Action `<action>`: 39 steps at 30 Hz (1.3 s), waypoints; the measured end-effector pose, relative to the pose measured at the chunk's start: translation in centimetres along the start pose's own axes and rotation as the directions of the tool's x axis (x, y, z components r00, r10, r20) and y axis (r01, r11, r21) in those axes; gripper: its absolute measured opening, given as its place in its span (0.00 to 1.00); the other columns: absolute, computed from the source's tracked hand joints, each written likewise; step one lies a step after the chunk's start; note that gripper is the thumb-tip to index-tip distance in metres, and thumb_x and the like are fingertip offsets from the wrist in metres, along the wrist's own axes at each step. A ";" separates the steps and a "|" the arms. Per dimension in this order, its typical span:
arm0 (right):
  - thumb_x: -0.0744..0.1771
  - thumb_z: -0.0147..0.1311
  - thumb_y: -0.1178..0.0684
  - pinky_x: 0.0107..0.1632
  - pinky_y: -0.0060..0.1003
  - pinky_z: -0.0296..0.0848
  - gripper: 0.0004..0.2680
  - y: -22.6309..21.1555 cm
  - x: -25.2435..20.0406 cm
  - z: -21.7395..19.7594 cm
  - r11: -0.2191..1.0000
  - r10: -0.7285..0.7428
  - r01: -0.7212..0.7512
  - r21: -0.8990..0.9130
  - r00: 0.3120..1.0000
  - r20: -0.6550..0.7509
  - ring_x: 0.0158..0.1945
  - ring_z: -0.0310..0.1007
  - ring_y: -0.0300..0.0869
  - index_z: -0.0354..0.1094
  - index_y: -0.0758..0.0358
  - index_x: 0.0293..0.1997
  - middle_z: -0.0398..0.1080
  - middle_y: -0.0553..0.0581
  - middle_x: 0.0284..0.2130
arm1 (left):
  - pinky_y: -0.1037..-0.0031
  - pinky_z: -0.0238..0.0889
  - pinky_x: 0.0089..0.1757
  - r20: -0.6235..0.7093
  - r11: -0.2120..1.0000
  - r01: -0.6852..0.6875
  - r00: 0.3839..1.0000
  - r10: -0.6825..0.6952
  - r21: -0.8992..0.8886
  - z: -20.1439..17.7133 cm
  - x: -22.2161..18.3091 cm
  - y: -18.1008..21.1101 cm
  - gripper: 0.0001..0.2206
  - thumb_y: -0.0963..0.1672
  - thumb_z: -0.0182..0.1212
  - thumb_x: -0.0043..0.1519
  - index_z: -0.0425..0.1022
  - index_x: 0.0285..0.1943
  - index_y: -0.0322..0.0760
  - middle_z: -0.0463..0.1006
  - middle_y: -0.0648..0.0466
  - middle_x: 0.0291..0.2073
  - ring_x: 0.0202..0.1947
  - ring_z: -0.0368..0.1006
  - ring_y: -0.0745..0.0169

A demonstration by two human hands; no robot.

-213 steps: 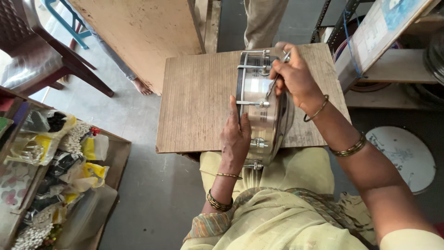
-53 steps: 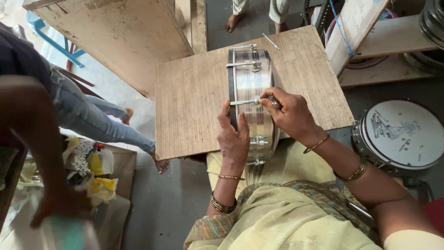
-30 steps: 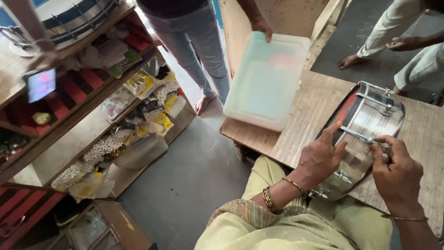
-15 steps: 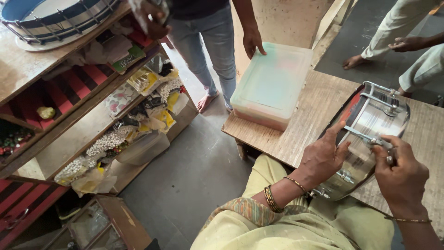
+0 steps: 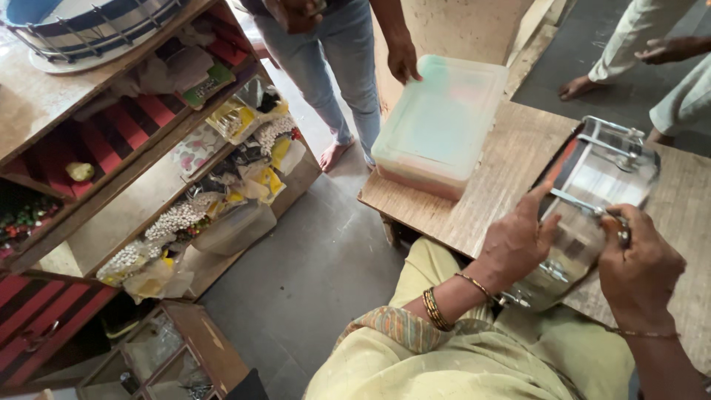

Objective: The person uses a wrench to tighten the tension rods around the rim of a snare drum, turning the tool repeatedly on different lugs while holding the drum steady on a wooden board.

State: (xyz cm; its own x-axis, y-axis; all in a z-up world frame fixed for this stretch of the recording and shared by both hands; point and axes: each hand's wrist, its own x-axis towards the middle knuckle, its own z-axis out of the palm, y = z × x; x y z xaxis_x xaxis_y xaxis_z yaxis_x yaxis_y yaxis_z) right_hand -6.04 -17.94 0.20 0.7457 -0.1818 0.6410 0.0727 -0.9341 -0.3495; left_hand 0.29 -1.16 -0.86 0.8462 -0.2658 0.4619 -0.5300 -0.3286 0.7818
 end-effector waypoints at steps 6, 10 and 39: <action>0.72 0.65 0.55 0.39 0.41 0.72 0.08 -0.8 0.5 -0.4 0.993 0.068 -0.073 0.096 0.996 0.055 0.35 0.76 0.52 0.72 0.59 0.55 0.75 0.62 0.35 | 0.51 0.67 0.31 0.050 0.995 0.101 0.994 -0.101 0.005 0.3 0.1 -0.6 0.26 0.47 0.56 0.69 0.55 0.75 0.40 0.79 0.39 0.28 0.28 0.76 0.35; 0.72 0.62 0.57 0.42 0.42 0.73 0.06 -2.1 0.8 -1.6 0.986 0.066 -0.069 0.154 0.998 0.026 0.39 0.78 0.51 0.72 0.59 0.54 0.76 0.61 0.37 | 0.51 0.66 0.31 0.061 0.993 0.114 0.992 -0.114 0.012 0.7 -0.1 -0.3 0.26 0.48 0.55 0.69 0.55 0.75 0.40 0.78 0.41 0.26 0.28 0.76 0.35; 0.69 0.61 0.56 0.33 0.43 0.70 0.07 -2.2 1.4 -2.2 0.968 0.059 -0.063 0.242 0.998 0.022 0.30 0.74 0.52 0.72 0.61 0.51 0.75 0.61 0.33 | 0.52 0.69 0.33 -0.009 0.999 -0.027 1.000 0.027 -0.035 -0.2 -0.5 1.1 0.25 0.42 0.56 0.69 0.53 0.74 0.35 0.79 0.34 0.42 0.35 0.78 0.34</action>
State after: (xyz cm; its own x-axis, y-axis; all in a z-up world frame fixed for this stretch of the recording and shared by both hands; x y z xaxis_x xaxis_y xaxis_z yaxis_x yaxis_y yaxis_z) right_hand -6.58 -16.81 3.37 0.7630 -0.2299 0.6041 0.1841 -0.8186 -0.5441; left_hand -0.70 -1.24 -0.18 0.8321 -0.2660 0.4867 -0.5505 -0.2889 0.7833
